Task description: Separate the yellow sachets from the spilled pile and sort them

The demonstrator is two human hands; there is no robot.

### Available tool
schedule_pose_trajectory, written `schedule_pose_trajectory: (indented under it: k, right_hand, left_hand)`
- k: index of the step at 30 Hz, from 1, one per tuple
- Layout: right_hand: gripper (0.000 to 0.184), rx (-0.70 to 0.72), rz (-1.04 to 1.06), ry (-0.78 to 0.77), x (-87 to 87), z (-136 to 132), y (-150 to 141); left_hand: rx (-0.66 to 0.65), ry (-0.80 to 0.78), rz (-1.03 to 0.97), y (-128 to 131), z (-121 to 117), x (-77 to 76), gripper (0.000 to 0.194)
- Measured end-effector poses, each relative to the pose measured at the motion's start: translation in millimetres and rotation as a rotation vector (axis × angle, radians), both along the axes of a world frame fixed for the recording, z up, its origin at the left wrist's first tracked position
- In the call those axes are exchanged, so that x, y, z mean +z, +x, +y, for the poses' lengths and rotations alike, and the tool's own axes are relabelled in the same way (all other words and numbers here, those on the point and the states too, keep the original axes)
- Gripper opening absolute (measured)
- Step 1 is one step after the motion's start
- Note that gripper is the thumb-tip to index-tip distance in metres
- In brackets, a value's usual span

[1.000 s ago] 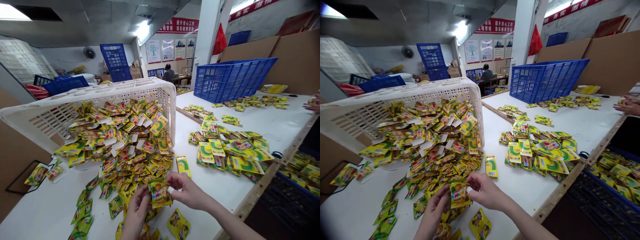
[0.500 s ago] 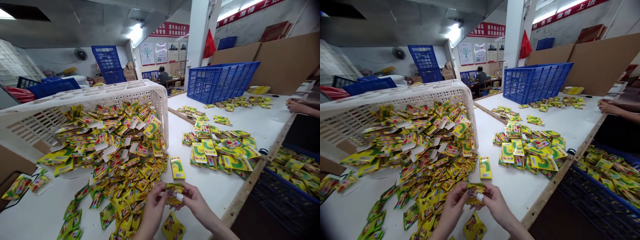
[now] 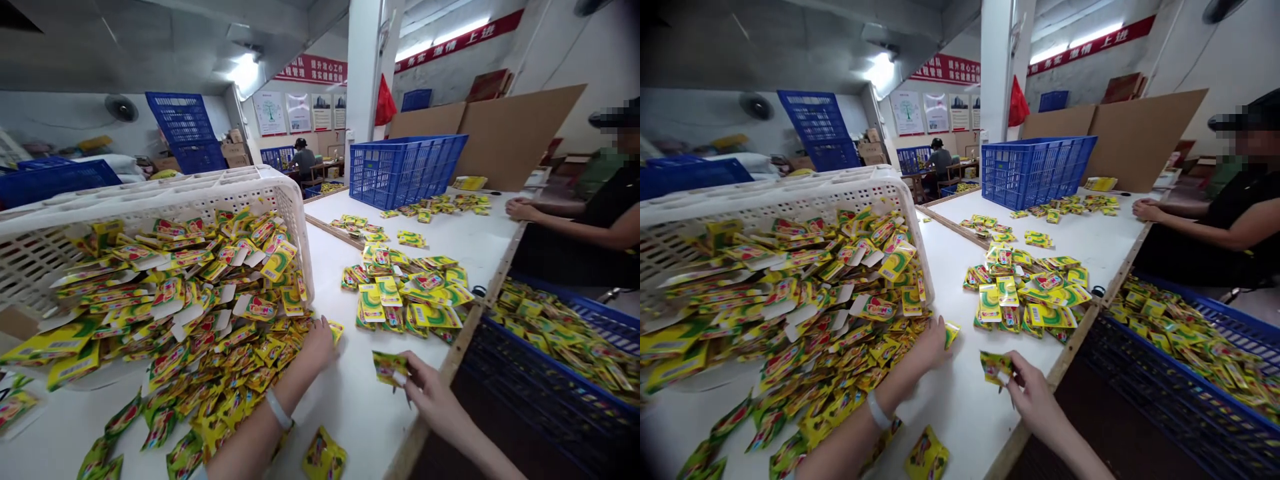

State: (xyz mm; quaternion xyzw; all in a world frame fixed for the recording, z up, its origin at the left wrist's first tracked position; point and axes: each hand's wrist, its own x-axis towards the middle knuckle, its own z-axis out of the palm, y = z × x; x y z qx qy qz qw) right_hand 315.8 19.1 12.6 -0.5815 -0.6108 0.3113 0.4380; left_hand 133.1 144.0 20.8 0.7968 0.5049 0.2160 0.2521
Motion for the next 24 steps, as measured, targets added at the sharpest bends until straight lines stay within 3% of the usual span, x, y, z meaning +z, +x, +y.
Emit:
schedule_pose_trajectory:
  k: [4, 8, 11, 14, 19, 24]
  right_hand:
    - [0.031, -0.001, 0.504, -0.054, 17.6, 15.0, -6.8]
    - [0.028, 0.062, 0.607, 0.028, 39.1, 26.9, -43.0]
    - [0.018, 0.176, 0.394, 0.225, 56.4, 29.2, -66.2]
    - [0.027, 0.381, 0.099, 0.362, 74.8, 27.7, -71.8]
    - [0.035, 0.602, -0.323, 0.145, 108.4, 20.7, -64.2]
    - [0.033, 0.676, -0.555, 0.034, 125.7, 16.6, -67.5]
  left_hand:
    - [-0.058, -0.161, -0.132, -28.1, -23.1, 12.5, 0.014]
    - [-0.182, -0.497, -0.379, -39.7, -62.2, 28.2, 0.02]
    - [-0.181, -0.775, -0.657, -46.0, -86.5, 41.7, 0.031]
    - [-0.137, -0.794, -0.696, -56.7, -98.2, 54.0, 0.036]
    - [-0.082, -0.81, -0.644, -69.1, -105.7, 56.4, 0.043]
    - [-0.151, -0.775, -0.573, -65.8, -110.5, 45.6, 0.035]
